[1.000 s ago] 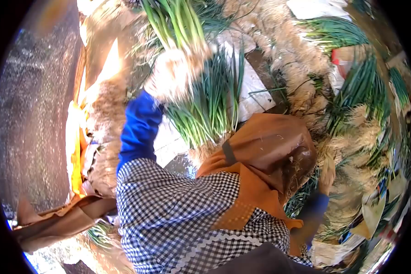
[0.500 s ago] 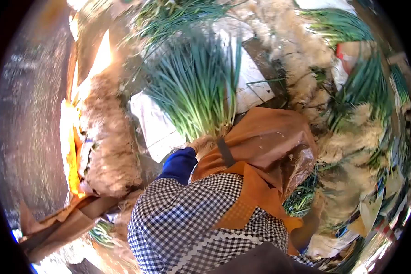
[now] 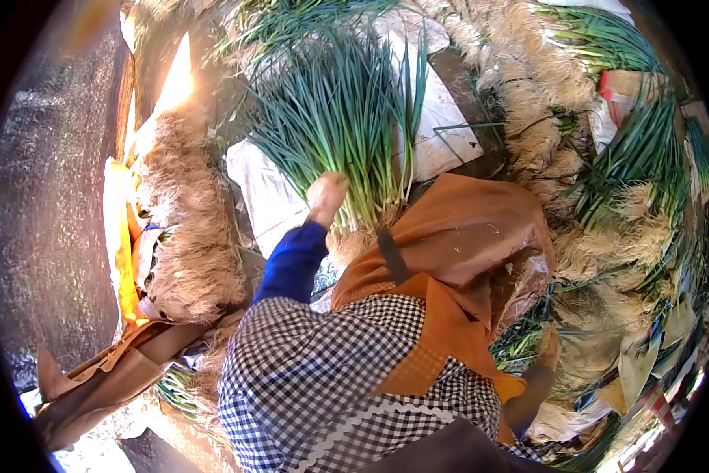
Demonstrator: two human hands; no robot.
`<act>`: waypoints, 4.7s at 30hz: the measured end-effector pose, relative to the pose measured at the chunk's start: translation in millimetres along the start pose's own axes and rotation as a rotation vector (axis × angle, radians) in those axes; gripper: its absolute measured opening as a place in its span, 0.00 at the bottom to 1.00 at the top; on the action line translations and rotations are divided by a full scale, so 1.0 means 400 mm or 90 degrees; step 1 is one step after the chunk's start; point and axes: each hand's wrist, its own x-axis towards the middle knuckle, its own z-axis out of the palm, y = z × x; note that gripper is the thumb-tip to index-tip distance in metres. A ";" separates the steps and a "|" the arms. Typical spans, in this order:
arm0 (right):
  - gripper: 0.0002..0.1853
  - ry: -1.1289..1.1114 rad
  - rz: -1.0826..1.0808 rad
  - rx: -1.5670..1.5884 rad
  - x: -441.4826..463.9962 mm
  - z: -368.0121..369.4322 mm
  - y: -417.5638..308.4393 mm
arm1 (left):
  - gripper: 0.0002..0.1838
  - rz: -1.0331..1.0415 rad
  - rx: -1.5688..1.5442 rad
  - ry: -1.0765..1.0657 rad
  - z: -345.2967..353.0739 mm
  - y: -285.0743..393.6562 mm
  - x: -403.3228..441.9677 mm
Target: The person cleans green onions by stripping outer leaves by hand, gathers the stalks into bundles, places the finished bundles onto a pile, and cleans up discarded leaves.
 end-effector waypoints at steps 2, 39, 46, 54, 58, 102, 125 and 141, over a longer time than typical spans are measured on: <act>0.24 0.007 -0.075 -0.065 0.027 -0.001 0.018 | 0.13 0.078 0.001 -0.037 0.021 -0.008 0.072; 0.29 -0.003 -0.120 -0.011 0.032 0.013 -0.072 | 0.15 -0.272 -0.582 -0.076 0.159 -0.224 -0.056; 0.29 -0.019 -0.184 -0.077 0.098 0.051 -0.011 | 0.15 -0.094 -0.289 -0.220 -0.012 -0.168 -0.072; 0.19 0.010 -0.125 -0.032 0.077 0.048 -0.029 | 0.07 0.212 -0.212 0.086 -0.128 -0.518 -0.304; 0.18 0.050 -0.234 -0.086 0.068 0.076 0.043 | 0.09 -0.535 -0.712 -0.154 -0.015 -0.609 -0.568; 0.30 0.374 -0.082 -0.034 0.035 -0.224 -0.428 | 0.11 -0.033 -0.757 -0.927 0.367 0.889 -0.523; 0.27 0.394 -0.061 0.334 -0.163 -0.136 -0.285 | 0.07 0.030 -0.794 -0.921 0.397 0.868 -0.554; 0.17 0.148 -0.249 1.041 -0.227 0.029 -0.167 | 0.14 0.071 -0.789 -0.997 0.376 0.853 -0.496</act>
